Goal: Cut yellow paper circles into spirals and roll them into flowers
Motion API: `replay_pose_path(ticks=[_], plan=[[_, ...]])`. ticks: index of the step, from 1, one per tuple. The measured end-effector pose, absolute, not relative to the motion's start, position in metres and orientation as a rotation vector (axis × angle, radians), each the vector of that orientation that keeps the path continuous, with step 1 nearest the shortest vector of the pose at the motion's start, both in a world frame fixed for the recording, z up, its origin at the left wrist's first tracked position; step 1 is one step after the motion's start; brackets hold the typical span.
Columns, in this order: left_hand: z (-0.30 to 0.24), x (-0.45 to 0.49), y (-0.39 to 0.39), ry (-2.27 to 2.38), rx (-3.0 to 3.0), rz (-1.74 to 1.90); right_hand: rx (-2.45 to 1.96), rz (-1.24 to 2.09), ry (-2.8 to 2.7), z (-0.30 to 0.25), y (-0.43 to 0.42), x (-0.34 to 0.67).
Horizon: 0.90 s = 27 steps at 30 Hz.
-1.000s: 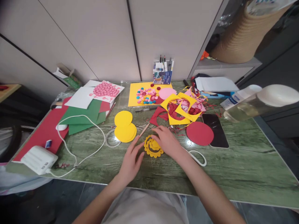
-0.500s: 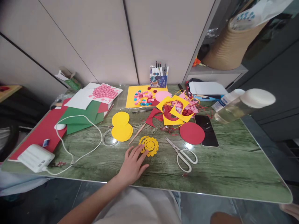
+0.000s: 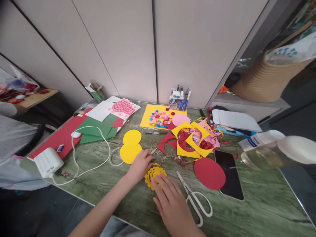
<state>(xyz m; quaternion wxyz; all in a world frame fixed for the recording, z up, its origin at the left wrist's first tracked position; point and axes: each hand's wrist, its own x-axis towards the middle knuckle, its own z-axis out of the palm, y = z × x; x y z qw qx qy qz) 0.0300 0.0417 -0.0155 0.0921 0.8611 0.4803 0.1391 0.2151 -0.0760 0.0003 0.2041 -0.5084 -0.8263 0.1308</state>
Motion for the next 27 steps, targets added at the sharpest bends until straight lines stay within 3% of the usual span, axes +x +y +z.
replay_pose_path(ticks=[6,18,27], plan=[[-0.017,0.041,0.042,1.394,2.604,0.260,-1.488,0.372,-2.561,-0.040,-0.075,0.194],[-0.015,0.052,0.031,1.549,2.543,0.327,-1.642,0.250,-2.465,-0.054,-0.079,0.173],[-0.023,0.008,-0.025,1.038,2.714,0.256,-1.664,0.363,-2.270,-0.049,-0.083,0.168]])
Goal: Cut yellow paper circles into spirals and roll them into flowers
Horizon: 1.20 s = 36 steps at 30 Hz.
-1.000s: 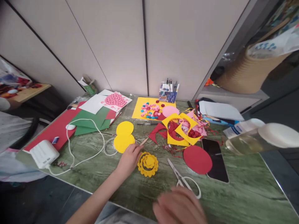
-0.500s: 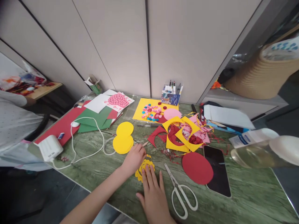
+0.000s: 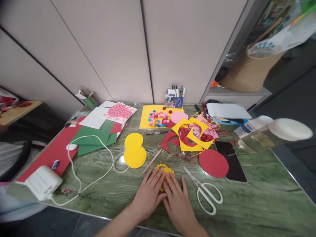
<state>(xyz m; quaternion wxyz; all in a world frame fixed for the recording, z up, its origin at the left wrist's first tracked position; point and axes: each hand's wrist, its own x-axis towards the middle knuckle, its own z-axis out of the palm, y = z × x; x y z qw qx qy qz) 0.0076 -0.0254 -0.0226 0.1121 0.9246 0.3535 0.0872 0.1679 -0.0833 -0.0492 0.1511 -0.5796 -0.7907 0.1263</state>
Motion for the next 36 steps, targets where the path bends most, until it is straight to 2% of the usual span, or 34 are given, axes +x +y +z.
replay_pose_path(ticks=[3,8,15,24,36], plan=[[-0.035,0.000,-0.024,0.957,2.723,0.182,-1.822,0.358,-1.891,-0.044,-0.076,0.171],[-0.043,-0.005,-0.019,0.893,2.707,0.180,-2.049,0.262,-1.672,-0.034,-0.050,0.177],[-0.042,-0.013,-0.012,0.785,2.790,0.132,-2.165,0.369,-1.745,-0.038,-0.021,0.182],[-0.044,-0.018,-0.010,0.729,2.888,0.204,-1.958,0.698,-2.025,-0.032,0.011,0.209],[-0.032,-0.028,-0.026,0.948,2.913,0.429,-1.868,0.345,-2.097,-0.029,0.004,0.190]])
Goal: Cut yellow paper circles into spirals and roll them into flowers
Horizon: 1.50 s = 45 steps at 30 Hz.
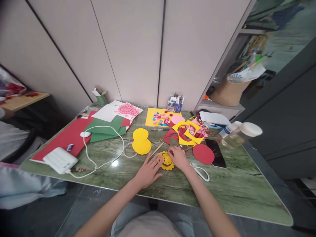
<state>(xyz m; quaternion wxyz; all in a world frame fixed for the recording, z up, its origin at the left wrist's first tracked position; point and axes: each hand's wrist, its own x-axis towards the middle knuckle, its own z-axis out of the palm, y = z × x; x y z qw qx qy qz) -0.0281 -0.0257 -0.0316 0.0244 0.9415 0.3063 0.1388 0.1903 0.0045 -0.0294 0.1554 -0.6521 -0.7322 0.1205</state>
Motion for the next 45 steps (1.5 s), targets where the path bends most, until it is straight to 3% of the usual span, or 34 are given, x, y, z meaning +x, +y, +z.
replay_pose_path(ticks=[13,27,33,45], plan=[[-0.022,-0.105,0.003,1.834,2.365,0.617,-1.815,0.221,-1.617,-0.028,-0.120,0.223],[0.027,-0.058,-0.099,1.264,1.634,0.851,-1.557,0.526,-1.528,0.027,-0.140,0.154],[0.023,-0.041,-0.112,1.093,1.775,0.818,-1.394,0.741,-1.522,0.045,-0.136,0.132],[0.032,-0.030,-0.105,1.109,1.966,0.887,-1.309,0.768,-1.494,0.040,-0.141,0.128]])
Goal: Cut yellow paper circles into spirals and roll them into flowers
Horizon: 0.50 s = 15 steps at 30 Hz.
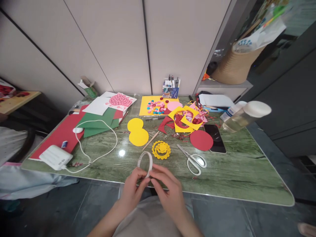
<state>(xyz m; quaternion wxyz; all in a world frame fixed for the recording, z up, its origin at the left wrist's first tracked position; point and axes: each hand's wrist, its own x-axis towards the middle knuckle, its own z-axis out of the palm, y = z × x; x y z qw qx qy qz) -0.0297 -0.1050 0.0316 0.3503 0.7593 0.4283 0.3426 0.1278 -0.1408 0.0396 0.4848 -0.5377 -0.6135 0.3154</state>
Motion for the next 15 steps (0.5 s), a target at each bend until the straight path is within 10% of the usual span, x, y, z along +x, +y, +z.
replay_pose_path(ticks=[15], plan=[[0.0339,-0.0249,-0.0978,1.152,2.120,0.934,-1.287,0.908,-1.283,0.0383,-0.1358,0.1251]])
